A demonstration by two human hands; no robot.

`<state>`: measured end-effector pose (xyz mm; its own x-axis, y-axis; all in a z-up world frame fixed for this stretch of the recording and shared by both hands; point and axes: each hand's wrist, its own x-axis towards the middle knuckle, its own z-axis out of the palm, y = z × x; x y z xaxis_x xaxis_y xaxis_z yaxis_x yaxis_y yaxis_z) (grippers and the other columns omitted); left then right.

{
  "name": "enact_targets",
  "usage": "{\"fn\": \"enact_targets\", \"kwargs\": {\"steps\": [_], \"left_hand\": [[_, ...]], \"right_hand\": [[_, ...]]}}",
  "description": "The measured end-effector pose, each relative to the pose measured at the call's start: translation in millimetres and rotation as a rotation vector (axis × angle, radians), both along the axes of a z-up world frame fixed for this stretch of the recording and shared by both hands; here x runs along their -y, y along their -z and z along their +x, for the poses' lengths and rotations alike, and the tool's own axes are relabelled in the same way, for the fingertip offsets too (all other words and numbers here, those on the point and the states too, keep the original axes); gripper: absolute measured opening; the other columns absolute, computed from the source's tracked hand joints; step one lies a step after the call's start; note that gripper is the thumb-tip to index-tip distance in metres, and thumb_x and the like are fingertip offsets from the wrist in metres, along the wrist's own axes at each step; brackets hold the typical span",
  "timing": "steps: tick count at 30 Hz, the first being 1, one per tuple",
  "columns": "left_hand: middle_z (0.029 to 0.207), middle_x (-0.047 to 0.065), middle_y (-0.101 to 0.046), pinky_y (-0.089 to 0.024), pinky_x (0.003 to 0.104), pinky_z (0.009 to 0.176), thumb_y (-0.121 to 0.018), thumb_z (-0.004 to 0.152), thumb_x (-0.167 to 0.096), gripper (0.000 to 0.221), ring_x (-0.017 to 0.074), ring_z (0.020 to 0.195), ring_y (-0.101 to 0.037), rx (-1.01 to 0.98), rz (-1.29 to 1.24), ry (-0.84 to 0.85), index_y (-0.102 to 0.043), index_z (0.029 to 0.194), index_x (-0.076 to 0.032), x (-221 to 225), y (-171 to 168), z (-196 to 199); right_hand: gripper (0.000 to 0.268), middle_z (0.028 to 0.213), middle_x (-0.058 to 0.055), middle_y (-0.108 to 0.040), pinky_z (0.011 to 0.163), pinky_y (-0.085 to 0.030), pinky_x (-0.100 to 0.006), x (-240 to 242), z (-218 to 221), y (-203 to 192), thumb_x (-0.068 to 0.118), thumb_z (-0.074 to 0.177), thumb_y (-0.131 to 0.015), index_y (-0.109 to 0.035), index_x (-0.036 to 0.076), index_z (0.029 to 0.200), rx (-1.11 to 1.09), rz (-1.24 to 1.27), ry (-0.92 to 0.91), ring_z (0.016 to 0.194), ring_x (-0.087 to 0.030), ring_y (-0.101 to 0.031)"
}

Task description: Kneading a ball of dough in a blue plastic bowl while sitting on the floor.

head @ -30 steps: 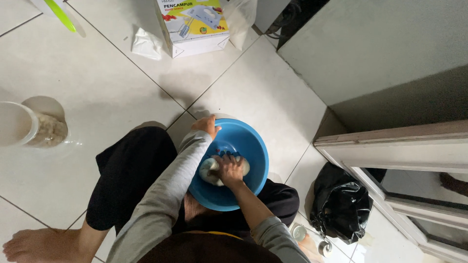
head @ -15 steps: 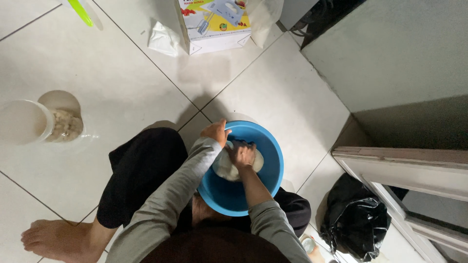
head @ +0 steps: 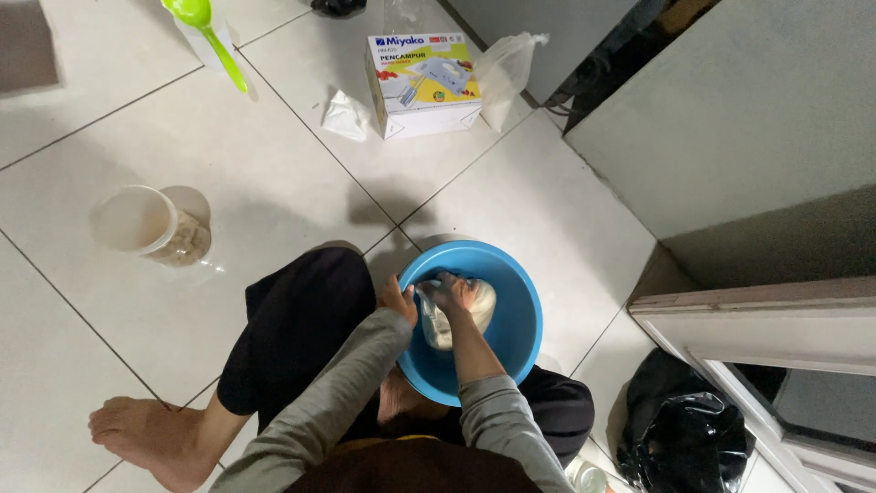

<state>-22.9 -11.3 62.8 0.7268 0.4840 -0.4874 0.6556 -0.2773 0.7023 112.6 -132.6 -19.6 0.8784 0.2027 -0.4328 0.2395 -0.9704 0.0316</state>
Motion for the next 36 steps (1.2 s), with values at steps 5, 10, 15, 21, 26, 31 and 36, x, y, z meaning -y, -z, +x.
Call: {"fn": "enact_targets", "kwargs": {"steps": [5,10,15,21,26,31,36], "left_hand": [[0.148,0.016,-0.048,-0.050,0.053,0.107,-0.045,0.109,-0.042,0.057,0.0346,0.133,-0.053,0.027,0.177,0.028,-0.032,0.155,-0.012,0.2,59.4,16.6],[0.145,0.011,-0.050,-0.042,0.053,0.109,-0.054,0.102,-0.051,0.059,0.0312,0.134,-0.047,-0.014,0.474,0.253,-0.040,0.148,-0.016,-7.5,17.9,44.4],[0.138,0.010,-0.063,-0.051,0.051,0.102,-0.051,0.104,-0.053,0.054,0.0299,0.127,-0.060,0.046,0.496,0.525,-0.049,0.144,-0.017,-12.0,29.2,117.5],[0.134,0.009,-0.069,-0.050,0.052,0.103,-0.052,0.102,-0.058,0.053,0.0276,0.127,-0.063,0.002,0.377,0.559,-0.057,0.136,-0.017,-9.1,-9.1,126.4],[0.130,0.007,-0.070,-0.051,0.048,0.105,-0.054,0.102,-0.056,0.050,0.0253,0.124,-0.065,-0.020,0.402,0.568,-0.059,0.132,-0.015,-12.6,0.0,126.7],[0.117,0.011,-0.073,-0.057,0.051,0.093,-0.058,0.100,-0.056,0.048,0.0305,0.113,-0.069,0.003,0.361,0.547,-0.065,0.120,-0.013,-18.9,-13.5,118.5],[0.119,0.009,-0.073,-0.057,0.047,0.095,-0.058,0.101,-0.053,0.045,0.0266,0.116,-0.069,0.005,0.384,0.544,-0.063,0.123,-0.014,-16.4,-2.9,115.8]], "right_hand": [[0.052,0.125,0.003,-0.058,0.119,-0.025,-0.060,16.2,-44.4,-59.7,0.075,0.083,-0.060,-0.050,0.032,0.110,-0.057,0.295,-0.055,0.131,-0.024,-0.054],[0.068,0.163,-0.016,-0.033,0.125,-0.016,-0.063,50.9,-111.3,-145.3,0.071,0.097,-0.037,-0.048,0.023,0.145,-0.104,0.287,-0.227,0.158,-0.038,-0.015],[0.039,0.153,-0.013,-0.049,0.114,-0.040,-0.062,81.5,-156.4,-159.7,0.032,0.107,-0.047,-0.058,0.030,0.144,0.084,0.297,-0.323,0.150,-0.035,-0.037],[0.048,0.095,0.012,-0.059,0.077,-0.062,-0.027,112.8,-173.3,-142.1,0.044,0.062,-0.089,-0.070,0.043,0.107,0.292,0.162,-0.324,0.096,-0.011,-0.064],[0.054,0.087,0.007,-0.057,0.069,-0.059,-0.028,100.9,-164.9,-116.7,0.055,0.058,-0.087,-0.061,0.038,0.102,0.316,0.034,-0.499,0.080,-0.015,-0.068],[0.052,0.091,0.007,-0.063,0.066,-0.062,-0.034,80.3,-142.7,-84.7,0.055,0.066,-0.088,-0.056,0.035,0.102,0.170,-0.021,-0.421,0.079,-0.017,-0.073],[0.026,0.105,0.004,-0.067,0.088,-0.061,-0.042,48.1,-117.9,-116.7,0.039,0.091,-0.070,-0.053,0.031,0.109,-0.059,0.148,-0.239,0.101,-0.023,-0.073]]}}
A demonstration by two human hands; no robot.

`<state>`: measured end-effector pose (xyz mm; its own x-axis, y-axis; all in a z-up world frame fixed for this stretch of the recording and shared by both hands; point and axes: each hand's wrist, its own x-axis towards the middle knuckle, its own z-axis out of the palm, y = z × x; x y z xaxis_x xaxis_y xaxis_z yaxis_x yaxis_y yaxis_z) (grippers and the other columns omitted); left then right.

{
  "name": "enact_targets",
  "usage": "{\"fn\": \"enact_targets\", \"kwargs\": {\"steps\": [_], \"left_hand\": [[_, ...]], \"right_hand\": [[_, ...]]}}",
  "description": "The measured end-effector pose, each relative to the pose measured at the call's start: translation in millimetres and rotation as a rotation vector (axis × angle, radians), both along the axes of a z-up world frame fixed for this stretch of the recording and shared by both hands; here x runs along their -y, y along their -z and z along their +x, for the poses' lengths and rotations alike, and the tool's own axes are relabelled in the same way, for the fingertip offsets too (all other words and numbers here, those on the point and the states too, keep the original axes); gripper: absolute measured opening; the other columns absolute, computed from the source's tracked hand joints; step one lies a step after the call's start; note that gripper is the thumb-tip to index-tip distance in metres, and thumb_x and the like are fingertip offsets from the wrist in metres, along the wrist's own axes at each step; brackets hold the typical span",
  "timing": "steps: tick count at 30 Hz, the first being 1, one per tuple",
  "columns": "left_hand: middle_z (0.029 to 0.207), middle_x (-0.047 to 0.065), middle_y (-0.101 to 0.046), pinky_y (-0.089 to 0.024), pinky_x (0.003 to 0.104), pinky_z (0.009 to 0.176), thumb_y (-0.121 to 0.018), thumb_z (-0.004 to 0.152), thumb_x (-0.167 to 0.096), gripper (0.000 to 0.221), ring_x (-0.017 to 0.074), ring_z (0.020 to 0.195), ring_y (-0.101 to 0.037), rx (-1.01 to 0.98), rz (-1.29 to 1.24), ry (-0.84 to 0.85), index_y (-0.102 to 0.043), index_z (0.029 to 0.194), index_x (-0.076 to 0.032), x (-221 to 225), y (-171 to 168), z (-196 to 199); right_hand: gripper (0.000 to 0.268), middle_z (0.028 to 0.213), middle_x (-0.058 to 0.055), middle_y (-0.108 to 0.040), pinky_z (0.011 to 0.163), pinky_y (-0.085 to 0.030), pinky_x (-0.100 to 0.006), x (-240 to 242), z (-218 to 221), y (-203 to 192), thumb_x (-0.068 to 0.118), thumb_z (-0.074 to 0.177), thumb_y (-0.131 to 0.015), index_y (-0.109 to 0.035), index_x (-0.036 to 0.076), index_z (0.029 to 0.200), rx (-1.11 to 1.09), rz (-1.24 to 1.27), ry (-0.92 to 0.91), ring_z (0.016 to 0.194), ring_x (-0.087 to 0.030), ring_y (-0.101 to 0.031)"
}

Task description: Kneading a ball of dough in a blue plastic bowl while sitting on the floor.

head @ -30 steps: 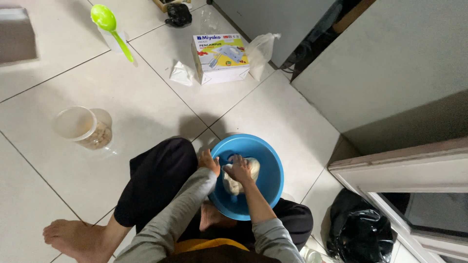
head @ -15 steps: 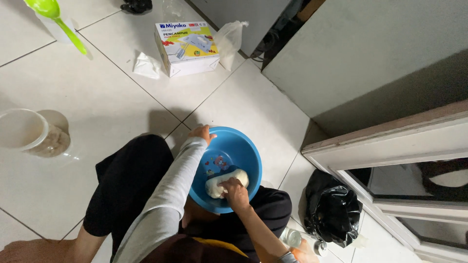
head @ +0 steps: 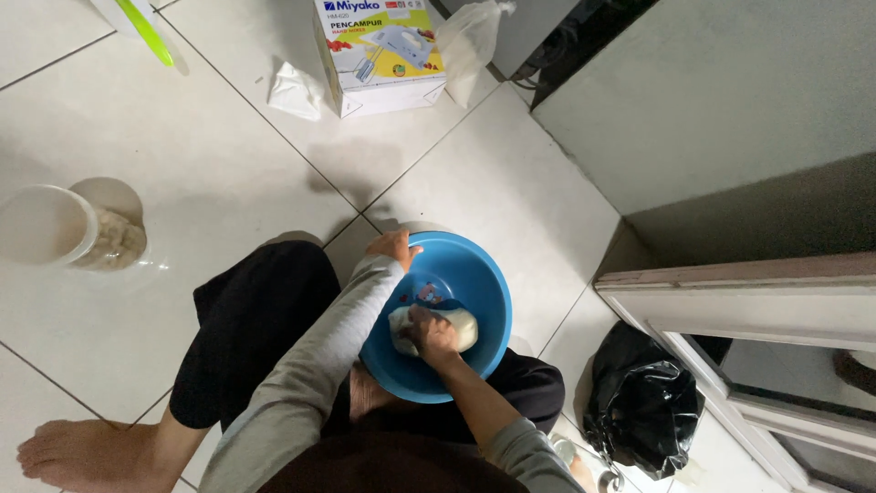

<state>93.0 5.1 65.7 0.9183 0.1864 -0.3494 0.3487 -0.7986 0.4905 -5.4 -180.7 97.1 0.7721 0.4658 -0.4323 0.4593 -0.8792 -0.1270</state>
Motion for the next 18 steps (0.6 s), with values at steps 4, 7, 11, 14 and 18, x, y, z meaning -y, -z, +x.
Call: {"fn": "enact_targets", "kwargs": {"steps": [4,7,11,14,18], "left_hand": [[0.117,0.009,-0.073,-0.058,0.048,0.091,-0.055,0.101,-0.055,0.044,0.0277,0.112,-0.070,-0.042,-0.003,-0.031,-0.060,0.121,-0.016,0.5,-3.3,-3.1],[0.115,0.009,-0.074,-0.059,0.048,0.090,-0.057,0.101,-0.053,0.043,0.0288,0.110,-0.072,-0.019,-0.015,-0.049,-0.061,0.120,-0.015,0.4,-8.4,-7.4],[0.113,0.010,-0.074,-0.059,0.047,0.090,-0.055,0.102,-0.054,0.044,0.0285,0.109,-0.072,0.038,-0.009,-0.034,-0.060,0.119,-0.014,-0.3,-6.1,-10.0],[0.115,0.011,-0.073,-0.059,0.047,0.088,-0.052,0.103,-0.053,0.046,0.0294,0.107,-0.072,0.045,-0.015,-0.035,-0.057,0.123,-0.012,-3.6,-5.1,-11.4],[0.118,0.012,-0.071,-0.058,0.049,0.090,-0.048,0.104,-0.056,0.049,0.0318,0.108,-0.071,0.032,-0.029,-0.091,-0.055,0.126,-0.013,-2.1,1.8,-26.6]], "right_hand": [[0.036,0.103,0.001,-0.067,0.087,-0.061,-0.043,-5.6,28.1,62.8,0.064,0.093,-0.059,-0.048,0.035,0.109,0.015,0.000,0.001,0.101,-0.026,-0.073],[0.031,0.099,-0.015,-0.066,0.079,-0.051,-0.036,14.5,6.3,195.0,0.043,0.098,-0.057,-0.065,0.014,0.107,1.340,0.333,-0.031,0.089,-0.030,-0.067],[0.026,0.084,-0.009,-0.063,0.073,-0.048,-0.041,22.8,98.4,276.4,0.042,0.093,-0.061,-0.066,0.017,0.091,1.071,0.192,0.099,0.079,-0.030,-0.065],[0.036,0.072,-0.017,-0.066,0.062,-0.054,-0.047,-27.9,107.1,137.1,0.035,0.091,-0.054,-0.071,0.007,0.075,0.632,0.194,0.157,0.070,-0.038,-0.069],[0.053,0.066,-0.024,-0.070,0.062,-0.057,-0.050,-70.0,107.8,18.7,0.042,0.088,-0.042,-0.071,0.005,0.063,0.354,0.179,0.165,0.067,-0.040,-0.073]]}}
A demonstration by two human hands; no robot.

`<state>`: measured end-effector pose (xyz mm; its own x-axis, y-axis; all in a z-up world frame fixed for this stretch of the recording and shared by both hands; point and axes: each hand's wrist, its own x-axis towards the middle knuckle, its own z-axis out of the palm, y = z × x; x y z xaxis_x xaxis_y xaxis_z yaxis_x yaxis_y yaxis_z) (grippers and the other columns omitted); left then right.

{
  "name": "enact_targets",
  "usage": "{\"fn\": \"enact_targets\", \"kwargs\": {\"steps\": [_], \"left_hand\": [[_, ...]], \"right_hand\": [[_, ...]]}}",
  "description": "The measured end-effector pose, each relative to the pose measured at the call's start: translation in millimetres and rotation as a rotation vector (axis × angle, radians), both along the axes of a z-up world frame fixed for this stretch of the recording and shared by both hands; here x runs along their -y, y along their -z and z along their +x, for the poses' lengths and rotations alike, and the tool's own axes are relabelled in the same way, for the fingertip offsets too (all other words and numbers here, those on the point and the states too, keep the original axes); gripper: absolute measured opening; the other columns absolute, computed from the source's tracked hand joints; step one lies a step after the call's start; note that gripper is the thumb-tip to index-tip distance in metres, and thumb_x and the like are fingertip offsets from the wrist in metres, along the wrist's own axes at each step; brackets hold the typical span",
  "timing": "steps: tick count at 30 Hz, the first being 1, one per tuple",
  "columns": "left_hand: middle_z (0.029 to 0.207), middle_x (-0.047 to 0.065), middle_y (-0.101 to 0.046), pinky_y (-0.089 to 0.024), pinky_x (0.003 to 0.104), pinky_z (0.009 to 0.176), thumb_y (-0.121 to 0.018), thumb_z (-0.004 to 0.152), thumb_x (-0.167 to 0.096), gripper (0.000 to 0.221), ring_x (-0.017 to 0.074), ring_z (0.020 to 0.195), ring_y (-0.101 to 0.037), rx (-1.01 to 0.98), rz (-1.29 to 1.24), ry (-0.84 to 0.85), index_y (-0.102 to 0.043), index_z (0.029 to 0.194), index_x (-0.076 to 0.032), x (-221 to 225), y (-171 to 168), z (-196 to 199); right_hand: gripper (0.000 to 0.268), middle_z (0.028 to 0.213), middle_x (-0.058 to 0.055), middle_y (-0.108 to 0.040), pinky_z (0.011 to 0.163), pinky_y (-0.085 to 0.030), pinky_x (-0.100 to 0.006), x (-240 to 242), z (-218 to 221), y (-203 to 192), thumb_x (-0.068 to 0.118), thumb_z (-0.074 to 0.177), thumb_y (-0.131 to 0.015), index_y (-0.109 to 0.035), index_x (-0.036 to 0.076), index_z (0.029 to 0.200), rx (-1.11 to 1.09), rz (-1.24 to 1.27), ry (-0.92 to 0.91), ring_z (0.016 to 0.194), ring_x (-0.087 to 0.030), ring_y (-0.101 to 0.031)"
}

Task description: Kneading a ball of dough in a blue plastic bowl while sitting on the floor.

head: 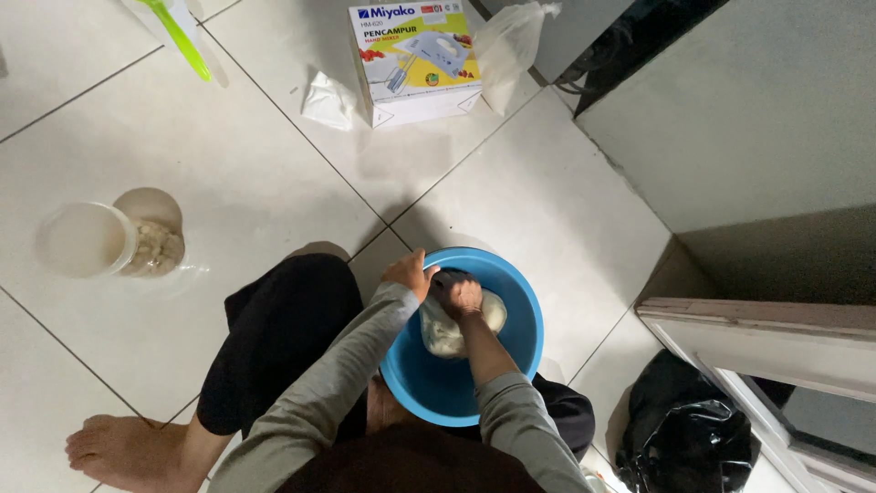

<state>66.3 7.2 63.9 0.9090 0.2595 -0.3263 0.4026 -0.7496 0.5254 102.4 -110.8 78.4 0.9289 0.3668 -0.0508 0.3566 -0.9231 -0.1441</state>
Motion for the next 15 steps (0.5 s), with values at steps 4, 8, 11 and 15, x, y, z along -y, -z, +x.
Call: {"fn": "enact_targets", "kwargs": {"steps": [4,8,11,15], "left_hand": [[0.122,0.017,-0.069,-0.058,0.053,0.088,-0.047,0.105,-0.052,0.050,0.0370,0.105,-0.072,0.037,-0.058,-0.099,-0.054,0.131,-0.009,3.0,16.6,-26.0],[0.131,0.020,-0.063,-0.058,0.053,0.094,-0.051,0.106,-0.050,0.057,0.0388,0.116,-0.066,0.127,-0.126,-0.298,-0.049,0.140,-0.004,12.1,66.4,-51.8],[0.139,0.023,-0.055,-0.056,0.056,0.096,-0.062,0.103,-0.042,0.065,0.0404,0.119,-0.061,0.468,-0.061,-0.415,-0.041,0.151,-0.004,18.1,122.9,-63.0],[0.127,0.016,-0.056,-0.058,0.050,0.094,-0.051,0.107,-0.046,0.049,0.0329,0.110,-0.062,0.132,-0.121,-0.357,-0.046,0.136,-0.007,7.0,60.6,-69.9]], "right_hand": [[0.032,0.077,-0.019,-0.069,0.080,-0.054,-0.053,45.9,9.9,142.1,0.034,0.088,-0.059,-0.073,0.008,0.076,0.803,0.123,-0.370,0.078,-0.038,-0.068],[0.035,0.097,-0.015,-0.058,0.078,-0.042,-0.041,53.3,12.1,180.0,0.048,0.092,-0.049,-0.064,0.017,0.095,1.029,0.025,-0.423,0.086,-0.030,-0.055],[0.045,0.123,-0.021,-0.064,0.102,-0.036,-0.040,67.3,9.6,211.3,0.050,0.098,-0.043,-0.072,0.016,0.107,1.203,-0.227,-0.408,0.113,-0.033,-0.058],[0.052,0.169,-0.017,-0.021,0.121,0.006,-0.074,67.0,3.6,180.9,0.046,0.108,-0.031,-0.033,0.034,0.158,-0.254,-0.814,-0.504,0.155,-0.043,-0.016]]}}
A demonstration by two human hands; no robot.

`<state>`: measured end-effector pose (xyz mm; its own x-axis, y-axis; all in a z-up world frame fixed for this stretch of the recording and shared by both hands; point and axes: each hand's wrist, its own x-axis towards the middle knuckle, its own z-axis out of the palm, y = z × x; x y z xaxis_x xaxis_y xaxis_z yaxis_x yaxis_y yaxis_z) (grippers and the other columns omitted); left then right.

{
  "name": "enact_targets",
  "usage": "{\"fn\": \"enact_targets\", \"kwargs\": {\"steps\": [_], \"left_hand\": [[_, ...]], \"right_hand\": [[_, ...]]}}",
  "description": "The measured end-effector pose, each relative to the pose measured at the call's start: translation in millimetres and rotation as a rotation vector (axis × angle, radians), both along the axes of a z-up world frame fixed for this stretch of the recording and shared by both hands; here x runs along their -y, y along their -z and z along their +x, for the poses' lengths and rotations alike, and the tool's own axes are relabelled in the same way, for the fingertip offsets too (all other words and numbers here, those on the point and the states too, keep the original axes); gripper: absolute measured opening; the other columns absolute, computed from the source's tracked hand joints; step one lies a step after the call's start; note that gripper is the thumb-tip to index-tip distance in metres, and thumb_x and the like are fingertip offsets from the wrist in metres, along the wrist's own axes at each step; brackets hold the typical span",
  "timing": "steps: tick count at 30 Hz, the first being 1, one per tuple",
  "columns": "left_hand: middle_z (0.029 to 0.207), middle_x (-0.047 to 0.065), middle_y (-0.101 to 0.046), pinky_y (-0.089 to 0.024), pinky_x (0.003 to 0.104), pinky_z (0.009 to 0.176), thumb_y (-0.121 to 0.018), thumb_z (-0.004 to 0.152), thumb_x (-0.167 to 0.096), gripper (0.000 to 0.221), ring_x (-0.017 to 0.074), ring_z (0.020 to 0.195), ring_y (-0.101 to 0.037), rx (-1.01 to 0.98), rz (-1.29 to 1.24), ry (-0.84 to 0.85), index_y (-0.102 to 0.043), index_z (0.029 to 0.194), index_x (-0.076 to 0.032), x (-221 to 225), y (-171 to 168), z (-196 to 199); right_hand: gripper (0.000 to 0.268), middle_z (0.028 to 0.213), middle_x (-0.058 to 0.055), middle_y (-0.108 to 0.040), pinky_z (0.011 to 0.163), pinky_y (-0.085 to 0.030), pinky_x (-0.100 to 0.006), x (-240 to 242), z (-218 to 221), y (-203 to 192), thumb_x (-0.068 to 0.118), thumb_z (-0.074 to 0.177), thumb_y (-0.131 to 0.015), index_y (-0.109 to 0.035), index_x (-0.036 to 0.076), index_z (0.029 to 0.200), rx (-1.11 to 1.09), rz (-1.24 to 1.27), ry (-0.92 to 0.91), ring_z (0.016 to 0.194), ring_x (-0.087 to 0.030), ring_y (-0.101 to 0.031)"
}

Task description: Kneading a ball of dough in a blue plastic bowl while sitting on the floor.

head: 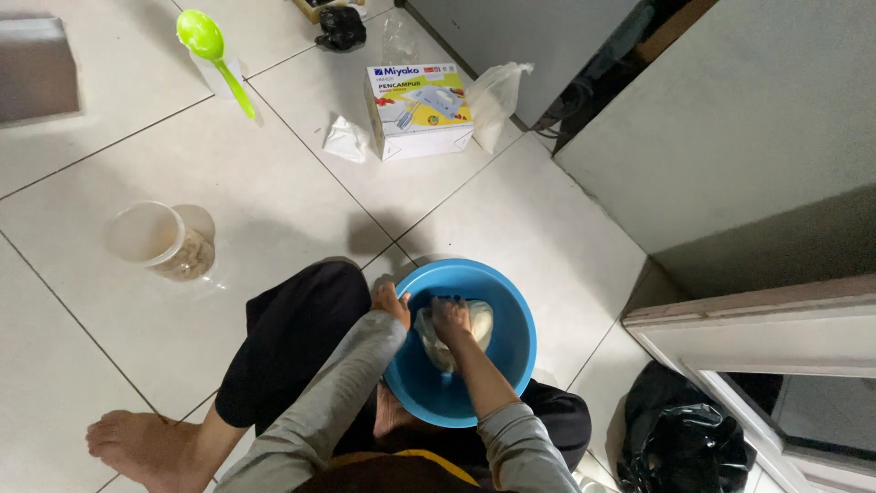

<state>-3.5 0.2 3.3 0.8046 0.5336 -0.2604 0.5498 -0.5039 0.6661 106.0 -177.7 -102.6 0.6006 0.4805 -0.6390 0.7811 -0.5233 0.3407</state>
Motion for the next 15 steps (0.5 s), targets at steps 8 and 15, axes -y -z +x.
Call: {"fn": "enact_targets", "kwargs": {"steps": [8,15], "left_hand": [[0.139,0.014,-0.052,-0.048,0.050,0.105,-0.047,0.106,-0.044,0.052,0.0346,0.126,-0.054,-0.138,0.086,0.113,-0.042,0.147,-0.011,-5.2,-27.7,21.5],[0.154,0.009,-0.053,-0.041,0.049,0.114,-0.055,0.100,-0.052,0.067,0.0268,0.141,-0.051,-0.159,0.160,0.402,-0.039,0.156,-0.017,-12.3,-29.3,82.7]], "right_hand": [[0.050,0.156,-0.005,-0.048,0.122,-0.021,-0.056,14.0,-127.3,-206.6,0.036,0.105,-0.045,-0.039,0.025,0.153,0.023,0.547,0.145,0.149,-0.023,-0.036],[0.031,0.113,0.001,-0.065,0.101,-0.051,-0.043,54.2,-118.4,-220.9,0.016,0.095,-0.065,-0.070,0.028,0.123,0.333,1.391,0.775,0.116,-0.027,-0.065]]}}
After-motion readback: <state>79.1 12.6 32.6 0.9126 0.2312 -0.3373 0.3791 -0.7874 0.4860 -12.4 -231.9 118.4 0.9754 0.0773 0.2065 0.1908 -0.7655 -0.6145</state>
